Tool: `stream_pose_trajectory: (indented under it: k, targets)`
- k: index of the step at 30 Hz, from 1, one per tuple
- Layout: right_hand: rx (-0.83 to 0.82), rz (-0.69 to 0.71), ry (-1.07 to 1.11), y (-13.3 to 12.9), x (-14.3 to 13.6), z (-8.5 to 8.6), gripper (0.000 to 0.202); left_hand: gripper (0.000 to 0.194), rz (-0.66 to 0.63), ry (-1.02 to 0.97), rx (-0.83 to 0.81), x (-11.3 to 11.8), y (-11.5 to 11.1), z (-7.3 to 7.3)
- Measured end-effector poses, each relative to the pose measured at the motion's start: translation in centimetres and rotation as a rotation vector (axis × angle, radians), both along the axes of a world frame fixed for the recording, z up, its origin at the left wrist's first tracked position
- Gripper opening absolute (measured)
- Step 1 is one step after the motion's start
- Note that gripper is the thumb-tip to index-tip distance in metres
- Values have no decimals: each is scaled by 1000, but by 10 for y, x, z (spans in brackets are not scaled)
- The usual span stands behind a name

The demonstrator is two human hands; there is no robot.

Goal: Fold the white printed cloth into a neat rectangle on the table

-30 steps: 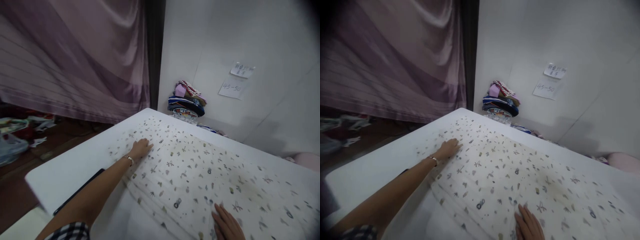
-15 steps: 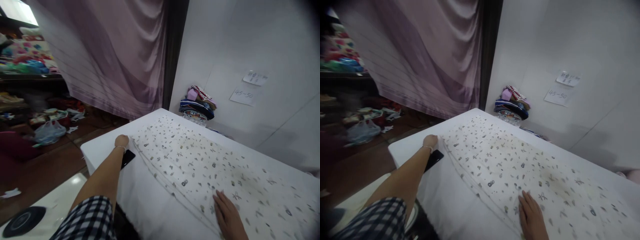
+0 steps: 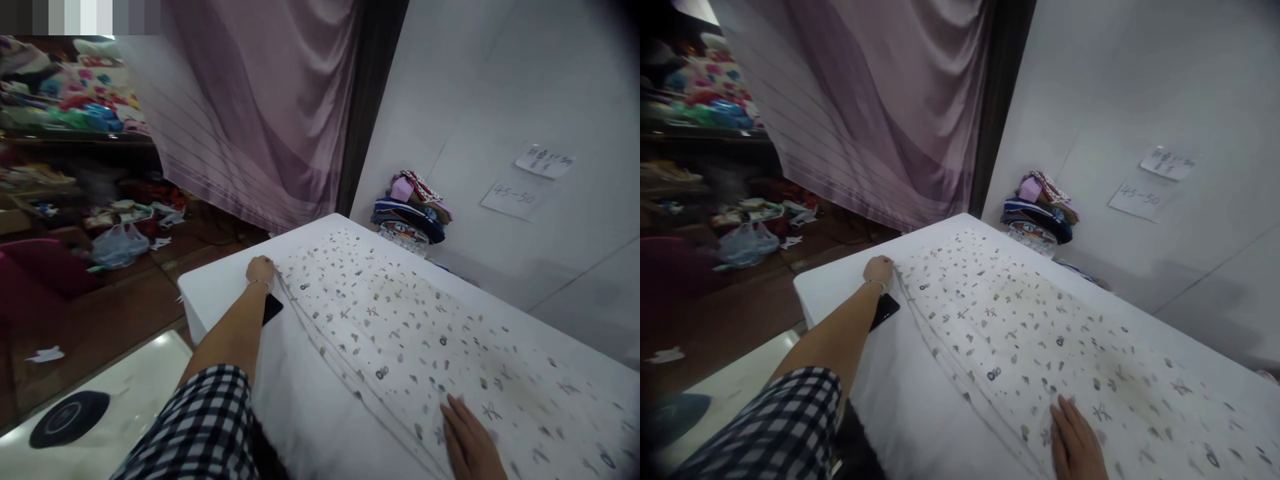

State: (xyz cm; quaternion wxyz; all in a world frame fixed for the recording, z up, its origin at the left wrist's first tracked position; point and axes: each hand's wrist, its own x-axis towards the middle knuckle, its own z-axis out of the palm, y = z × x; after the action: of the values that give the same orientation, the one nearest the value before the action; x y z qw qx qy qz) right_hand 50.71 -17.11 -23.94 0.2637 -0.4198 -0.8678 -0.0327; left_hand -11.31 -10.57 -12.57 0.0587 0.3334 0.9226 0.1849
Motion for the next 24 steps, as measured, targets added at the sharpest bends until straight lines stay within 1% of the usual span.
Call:
stream_pose_trajectory:
  k: [2,3,7,9,13,15,21,24]
  targets:
    - [-30,-33,-20,1,3,-3,41,41,27,-15,15,2,4,0]
    - [-71,-56,-47,1,5,-5,42,41,36,-26,15,3,6,0]
    - [-343,-145,-143,5,12,-5,48,35,46,-48,12,2,11,-3]
    - [-398,-146,-141,6,15,-5,47,32,47,-38,28,2,10,-5]
    - [-395,-113,-85,7,18,-7,43,32,63,-6,70,5,5,-9]
    - [-375,-102,-56,6,19,-8,45,32,60,0,78,7,4,-11]
    - [-265,-31,-13,7,19,-11,60,31,45,-22,57,4,11,-13]
    - [-238,-4,-12,10,18,-11,66,32,45,-31,51,2,15,-13]
